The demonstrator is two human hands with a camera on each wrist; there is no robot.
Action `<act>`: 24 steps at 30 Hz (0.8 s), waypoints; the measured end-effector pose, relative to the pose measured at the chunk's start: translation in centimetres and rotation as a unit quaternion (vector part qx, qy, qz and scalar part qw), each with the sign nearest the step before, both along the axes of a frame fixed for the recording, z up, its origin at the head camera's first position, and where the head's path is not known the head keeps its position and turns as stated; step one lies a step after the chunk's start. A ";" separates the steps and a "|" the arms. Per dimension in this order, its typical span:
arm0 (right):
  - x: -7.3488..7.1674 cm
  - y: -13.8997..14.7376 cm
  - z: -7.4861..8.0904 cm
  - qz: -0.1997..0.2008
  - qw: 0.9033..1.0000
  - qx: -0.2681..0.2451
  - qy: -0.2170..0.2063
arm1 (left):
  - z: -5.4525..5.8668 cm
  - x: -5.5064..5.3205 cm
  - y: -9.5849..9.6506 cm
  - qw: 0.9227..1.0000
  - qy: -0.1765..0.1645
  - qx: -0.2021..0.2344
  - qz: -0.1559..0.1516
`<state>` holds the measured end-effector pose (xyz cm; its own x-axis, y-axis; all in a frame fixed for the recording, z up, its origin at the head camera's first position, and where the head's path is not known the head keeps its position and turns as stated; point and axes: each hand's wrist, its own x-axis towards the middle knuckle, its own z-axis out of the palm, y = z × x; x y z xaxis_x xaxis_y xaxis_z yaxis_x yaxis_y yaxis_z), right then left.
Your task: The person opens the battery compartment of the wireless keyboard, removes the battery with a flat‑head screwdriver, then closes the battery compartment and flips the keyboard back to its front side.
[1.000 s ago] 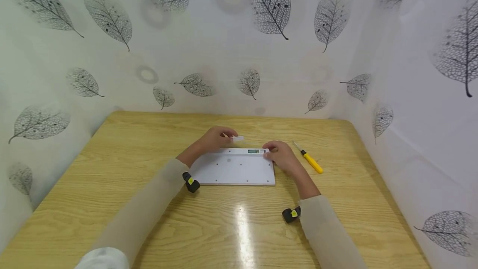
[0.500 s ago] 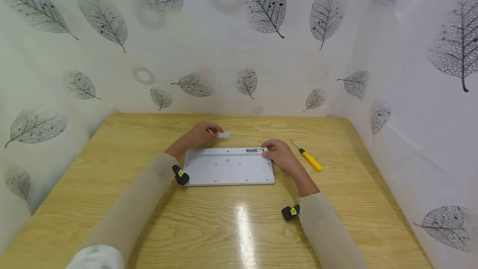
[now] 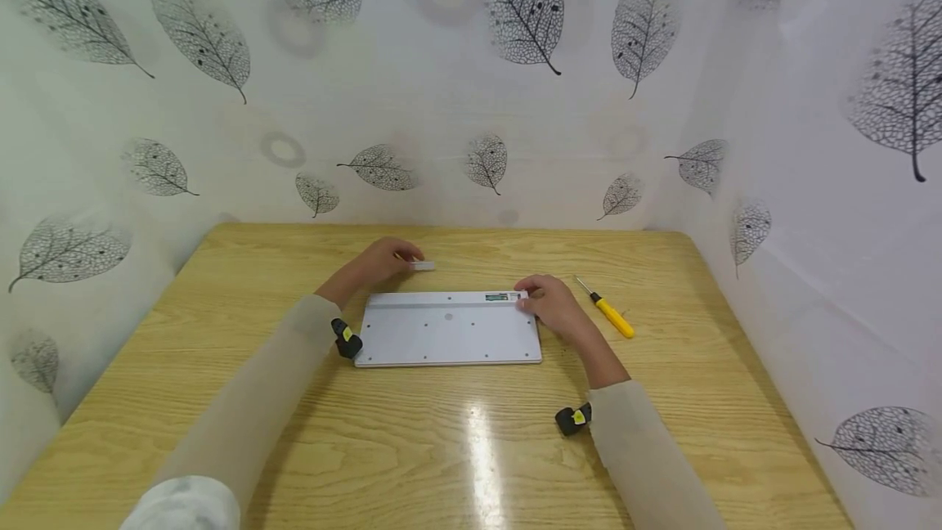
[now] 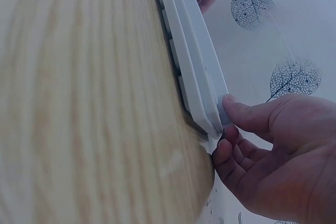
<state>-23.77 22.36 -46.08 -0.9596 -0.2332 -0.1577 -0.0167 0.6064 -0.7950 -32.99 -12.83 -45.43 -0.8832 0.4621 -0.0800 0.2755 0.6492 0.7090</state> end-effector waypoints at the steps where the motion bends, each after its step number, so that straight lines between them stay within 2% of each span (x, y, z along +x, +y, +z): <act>1: 0.0 0.0 0.0 0.001 1.000 0.000 0.001 | 0.0 0.0 -0.1 1.000 -0.001 -0.005 0.001; 5: 0.1 -0.1 0.0 0.003 1.000 -0.003 0.002 | 0.0 0.1 -0.6 1.000 -0.005 -0.021 0.006; 7: 0.1 -0.1 0.1 0.004 1.000 -0.003 0.003 | 0.0 -0.1 -0.8 1.000 -0.012 -0.024 0.010; 14: 0.0 0.0 0.1 0.004 1.000 0.003 0.002 | -0.7 -0.8 -1.4 0.999 -0.006 -0.034 0.013; 24: -0.2 0.1 -0.2 0.000 1.000 -0.006 -0.006 | -0.3 -0.6 -1.1 0.999 -0.013 -0.039 0.031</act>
<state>-23.92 22.50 -46.32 -0.9574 -0.2356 -0.1670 -0.0067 0.5964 -0.8027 -33.64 -13.93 -45.70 -0.9071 0.3980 -0.1370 0.2150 0.7179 0.6622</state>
